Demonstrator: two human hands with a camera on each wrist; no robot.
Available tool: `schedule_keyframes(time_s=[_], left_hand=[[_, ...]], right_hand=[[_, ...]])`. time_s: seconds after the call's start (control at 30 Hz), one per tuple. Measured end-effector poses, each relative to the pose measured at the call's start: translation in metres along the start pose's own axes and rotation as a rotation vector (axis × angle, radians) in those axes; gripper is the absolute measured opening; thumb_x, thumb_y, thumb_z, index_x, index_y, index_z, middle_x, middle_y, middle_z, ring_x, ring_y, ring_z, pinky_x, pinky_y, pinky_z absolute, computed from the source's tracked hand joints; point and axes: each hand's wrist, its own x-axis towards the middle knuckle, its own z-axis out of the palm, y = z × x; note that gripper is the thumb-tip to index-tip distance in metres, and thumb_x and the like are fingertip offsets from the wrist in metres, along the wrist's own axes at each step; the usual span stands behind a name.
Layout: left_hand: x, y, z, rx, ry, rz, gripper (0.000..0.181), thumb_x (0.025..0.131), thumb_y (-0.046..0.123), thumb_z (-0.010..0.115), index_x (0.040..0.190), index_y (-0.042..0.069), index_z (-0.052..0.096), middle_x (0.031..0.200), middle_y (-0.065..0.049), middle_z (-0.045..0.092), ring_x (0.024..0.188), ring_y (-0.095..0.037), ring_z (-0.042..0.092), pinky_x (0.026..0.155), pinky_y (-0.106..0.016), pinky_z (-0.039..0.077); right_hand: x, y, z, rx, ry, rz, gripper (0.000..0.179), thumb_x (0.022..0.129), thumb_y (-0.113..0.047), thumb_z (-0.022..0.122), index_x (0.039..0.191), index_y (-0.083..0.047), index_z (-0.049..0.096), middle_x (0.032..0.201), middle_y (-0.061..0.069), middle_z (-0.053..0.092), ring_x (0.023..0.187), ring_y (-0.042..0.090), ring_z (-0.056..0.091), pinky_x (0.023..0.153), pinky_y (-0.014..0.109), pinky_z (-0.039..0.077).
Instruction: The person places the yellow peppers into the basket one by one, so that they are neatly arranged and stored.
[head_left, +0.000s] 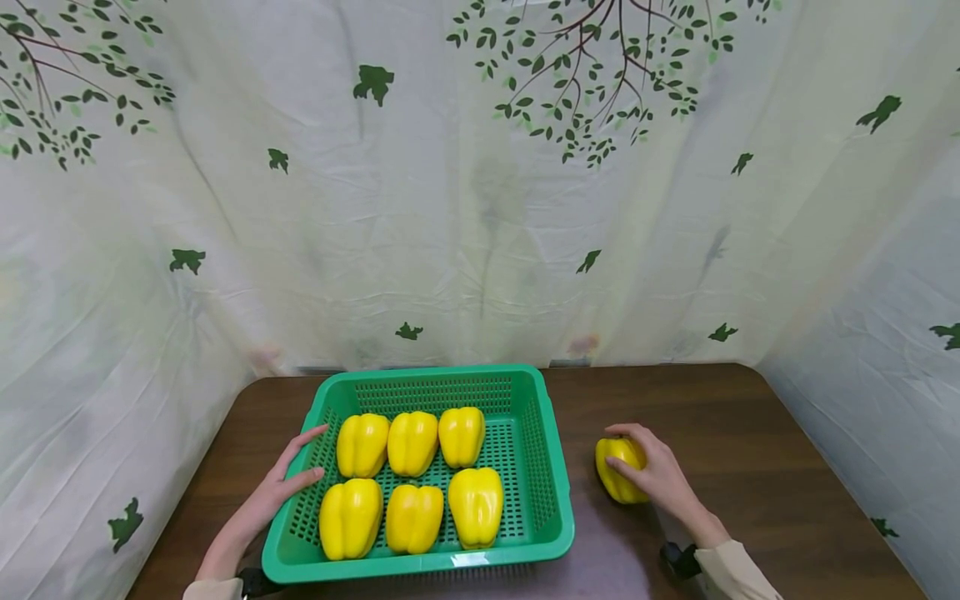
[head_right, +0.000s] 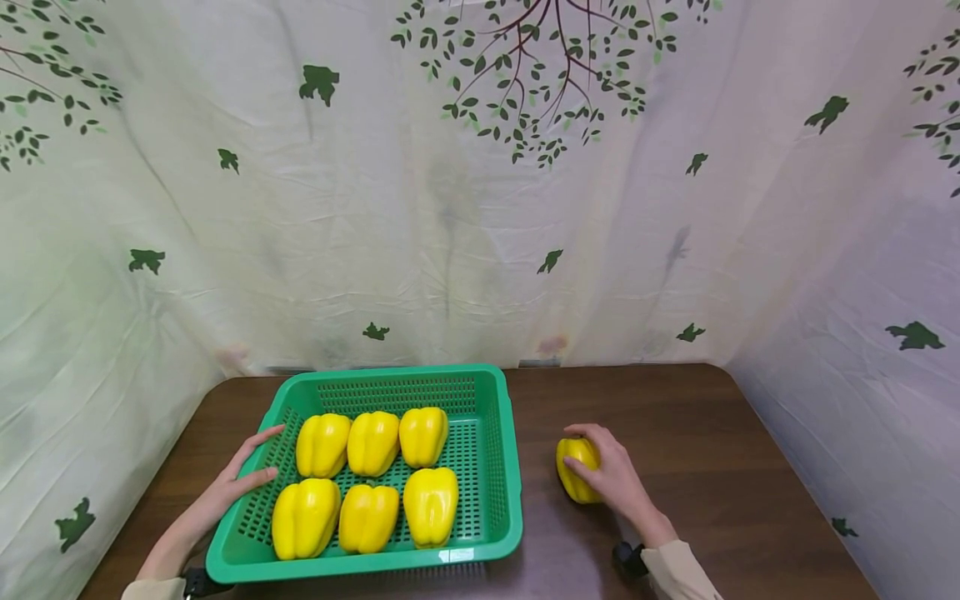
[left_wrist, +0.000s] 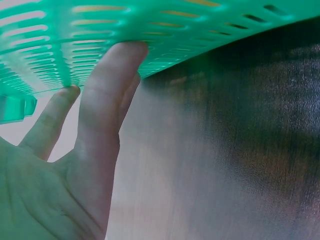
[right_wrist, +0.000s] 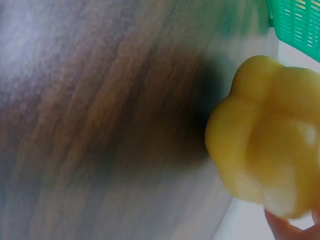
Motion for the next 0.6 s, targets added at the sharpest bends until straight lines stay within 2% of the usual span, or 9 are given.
schedule_keyframes(time_s=[0.2,0.37,0.43,0.53,0.6], left_hand=[[-0.0009,-0.0005,0.0001,-0.005,-0.001,-0.006,0.058,0.1,0.02,0.048,0.149,0.01,0.019,0.154,-0.022,0.004,0.131,-0.043,0.02,0.095,-0.051,0.037],[-0.0002,-0.0004,-0.0007,-0.01,-0.004,-0.001,0.058,0.1,0.02,0.048,0.15,0.01,0.019,0.154,-0.022,0.004,0.13,-0.041,0.022,0.091,-0.036,0.042],[0.0,-0.0008,-0.0007,-0.008,-0.002,0.004,0.058,0.1,0.02,0.048,0.15,0.01,0.019,0.154,-0.022,0.004,0.13,-0.042,0.022,0.092,-0.037,0.042],[-0.0004,-0.0016,-0.0003,-0.012,-0.001,0.003,0.058,0.1,0.02,0.048,0.15,0.011,0.019,0.154,-0.022,0.004,0.13,-0.041,0.023,0.091,-0.033,0.042],[-0.0001,-0.0018,-0.0004,-0.005,-0.001,0.007,0.058,0.1,0.02,0.048,0.15,0.011,0.019,0.153,-0.023,0.004,0.13,-0.042,0.023,0.093,-0.039,0.041]], right_hand=[[-0.0025,0.0005,-0.0006,-0.008,-0.038,-0.004,0.048,0.078,-0.02,0.08,0.121,-0.009,0.06,0.116,0.002,0.06,0.102,0.021,0.053,0.081,0.043,0.048],[-0.0067,0.0022,-0.0007,0.012,-0.117,0.009,0.063,0.074,-0.026,0.084,0.127,-0.008,0.056,0.123,0.006,0.055,0.107,0.027,0.049,0.082,0.05,0.046],[-0.0074,0.0036,-0.0004,0.016,-0.143,-0.001,0.069,0.072,-0.027,0.085,0.13,-0.007,0.053,0.126,0.008,0.053,0.108,0.029,0.047,0.082,0.052,0.044],[-0.0076,0.005,0.0,0.018,-0.163,-0.02,0.075,0.07,-0.027,0.087,0.132,-0.006,0.05,0.129,0.008,0.05,0.11,0.03,0.045,0.083,0.053,0.043],[-0.0076,0.0051,0.0,0.02,-0.172,-0.022,0.077,0.069,-0.026,0.087,0.133,-0.006,0.049,0.129,0.008,0.049,0.111,0.03,0.045,0.083,0.053,0.043]])
